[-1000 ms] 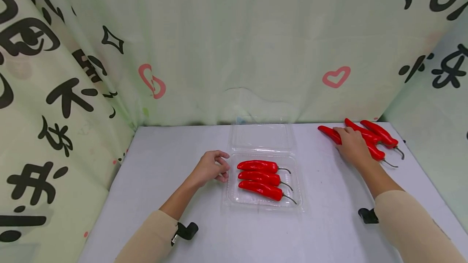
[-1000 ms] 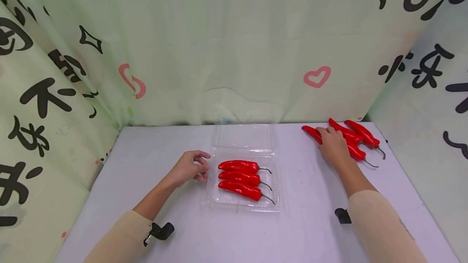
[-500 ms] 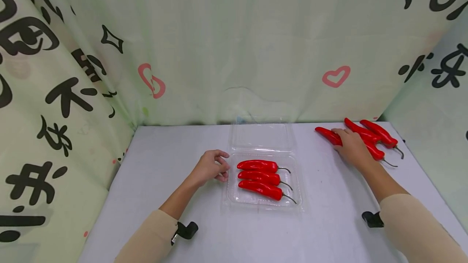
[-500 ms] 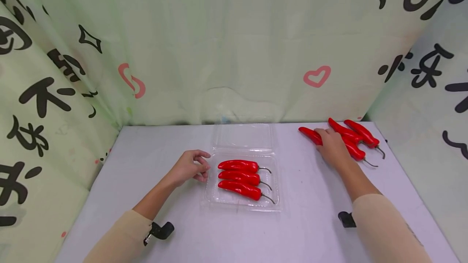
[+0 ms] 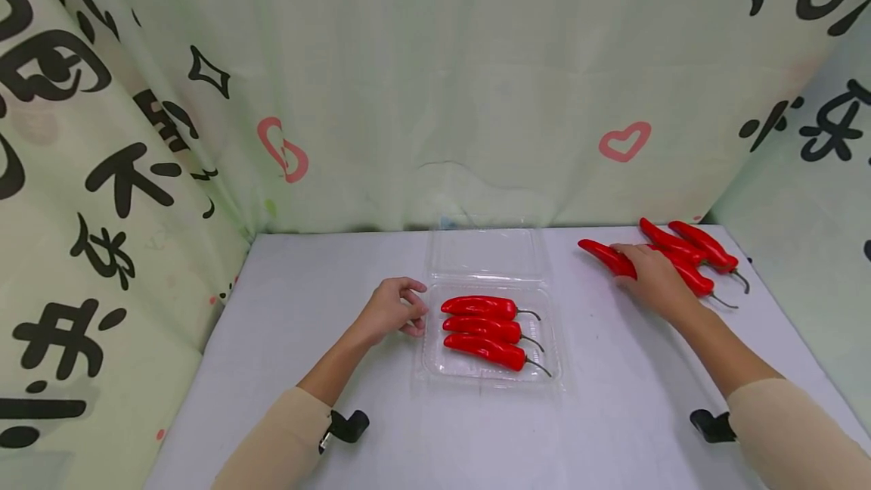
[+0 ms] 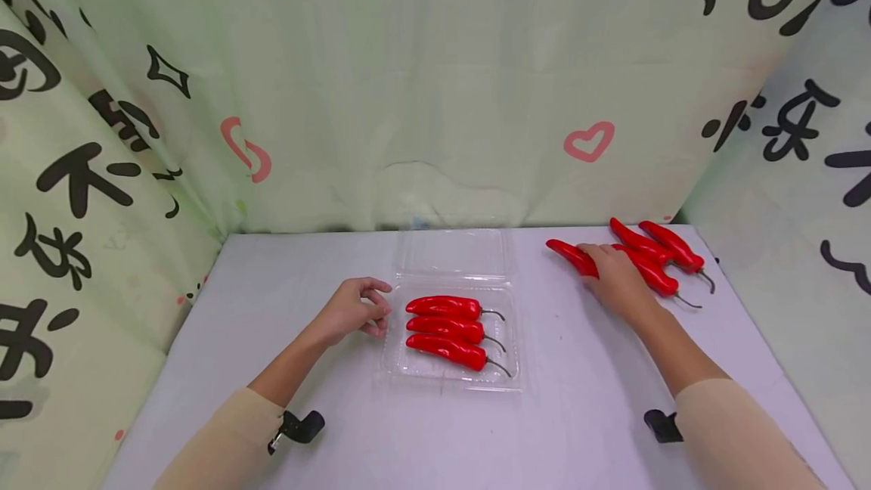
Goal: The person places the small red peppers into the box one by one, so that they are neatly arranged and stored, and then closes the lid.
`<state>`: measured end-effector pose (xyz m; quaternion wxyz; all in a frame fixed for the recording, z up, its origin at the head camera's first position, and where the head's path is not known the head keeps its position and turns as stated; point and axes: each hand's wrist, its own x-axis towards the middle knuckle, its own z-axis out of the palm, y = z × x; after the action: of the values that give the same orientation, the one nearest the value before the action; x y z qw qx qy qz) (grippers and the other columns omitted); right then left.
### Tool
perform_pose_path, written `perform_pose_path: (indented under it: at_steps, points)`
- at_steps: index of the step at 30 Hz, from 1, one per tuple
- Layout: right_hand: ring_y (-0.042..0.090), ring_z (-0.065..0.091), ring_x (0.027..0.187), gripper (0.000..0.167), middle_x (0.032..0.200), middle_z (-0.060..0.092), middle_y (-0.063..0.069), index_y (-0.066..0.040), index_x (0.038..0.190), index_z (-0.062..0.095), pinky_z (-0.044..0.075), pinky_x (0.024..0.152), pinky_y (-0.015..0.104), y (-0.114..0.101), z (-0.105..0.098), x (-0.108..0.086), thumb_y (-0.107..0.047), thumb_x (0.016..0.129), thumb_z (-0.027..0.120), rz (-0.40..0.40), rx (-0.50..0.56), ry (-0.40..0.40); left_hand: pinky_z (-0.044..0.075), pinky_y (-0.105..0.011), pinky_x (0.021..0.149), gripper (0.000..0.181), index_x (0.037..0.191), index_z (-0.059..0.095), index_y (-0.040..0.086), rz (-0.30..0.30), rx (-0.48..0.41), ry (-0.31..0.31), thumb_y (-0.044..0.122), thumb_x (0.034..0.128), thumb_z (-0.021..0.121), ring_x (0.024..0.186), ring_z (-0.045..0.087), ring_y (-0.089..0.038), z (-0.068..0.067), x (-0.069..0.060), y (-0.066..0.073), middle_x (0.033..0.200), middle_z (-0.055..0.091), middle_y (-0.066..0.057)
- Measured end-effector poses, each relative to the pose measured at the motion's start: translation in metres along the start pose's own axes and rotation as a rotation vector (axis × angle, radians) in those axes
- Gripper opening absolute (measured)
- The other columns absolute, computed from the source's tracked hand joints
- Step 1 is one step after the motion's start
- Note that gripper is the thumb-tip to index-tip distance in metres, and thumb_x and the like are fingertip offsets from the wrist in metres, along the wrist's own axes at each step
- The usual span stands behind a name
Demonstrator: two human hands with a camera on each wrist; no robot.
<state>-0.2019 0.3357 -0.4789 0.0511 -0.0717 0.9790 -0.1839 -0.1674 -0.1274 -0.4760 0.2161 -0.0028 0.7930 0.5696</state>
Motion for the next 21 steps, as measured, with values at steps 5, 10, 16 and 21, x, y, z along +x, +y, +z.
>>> perform_pose_path:
  at_steps: [5, 10, 16, 21]
  points:
    - [0.053, 0.048, 0.127, 0.086, 0.139, 0.055, 0.031, -0.001, 0.150, 0.046, 0.056, 0.092, 0.068, -0.011, -0.001, -0.008, -0.011, 0.078, 0.090, -0.052, -0.028, 0.034, 0.064, -0.031, 0.061, 0.038, 0.132, 0.059, -0.004, -0.003, 0.005, 0.006, 0.000, 0.0954, 0.069, 0.064, 0.070, -0.016, -0.001, 0.000, 0.000, 0.095, 0.067, -0.016]
    - [0.052, 0.052, 0.122, 0.085, 0.135, 0.058, 0.030, -0.001, 0.148, 0.048, 0.058, 0.089, 0.065, -0.020, -0.003, -0.015, -0.012, 0.076, 0.091, -0.091, -0.047, 0.065, 0.064, -0.031, 0.060, 0.038, 0.131, 0.059, -0.004, -0.004, 0.013, 0.008, 0.000, 0.0950, 0.070, 0.064, 0.070, -0.016, -0.001, 0.000, 0.000, 0.094, 0.067, -0.015]
    - [0.047, 0.057, 0.119, 0.082, 0.132, 0.062, 0.027, -0.002, 0.147, 0.051, 0.060, 0.088, 0.062, -0.034, -0.007, -0.023, -0.011, 0.076, 0.091, -0.127, -0.045, 0.083, 0.064, -0.030, 0.060, 0.037, 0.130, 0.060, -0.004, 0.001, 0.014, 0.006, 0.000, 0.0951, 0.070, 0.063, 0.069, -0.016, -0.001, -0.001, 0.001, 0.093, 0.068, -0.015]
    - [0.046, 0.059, 0.117, 0.082, 0.130, 0.063, 0.027, -0.002, 0.146, 0.052, 0.061, 0.087, 0.061, -0.045, -0.009, -0.029, -0.011, 0.076, 0.092, -0.151, -0.054, 0.103, 0.063, -0.030, 0.060, 0.037, 0.130, 0.059, -0.004, 0.001, 0.018, 0.008, 0.000, 0.0949, 0.070, 0.063, 0.069, -0.016, 0.000, -0.002, 0.003, 0.092, 0.067, -0.015]
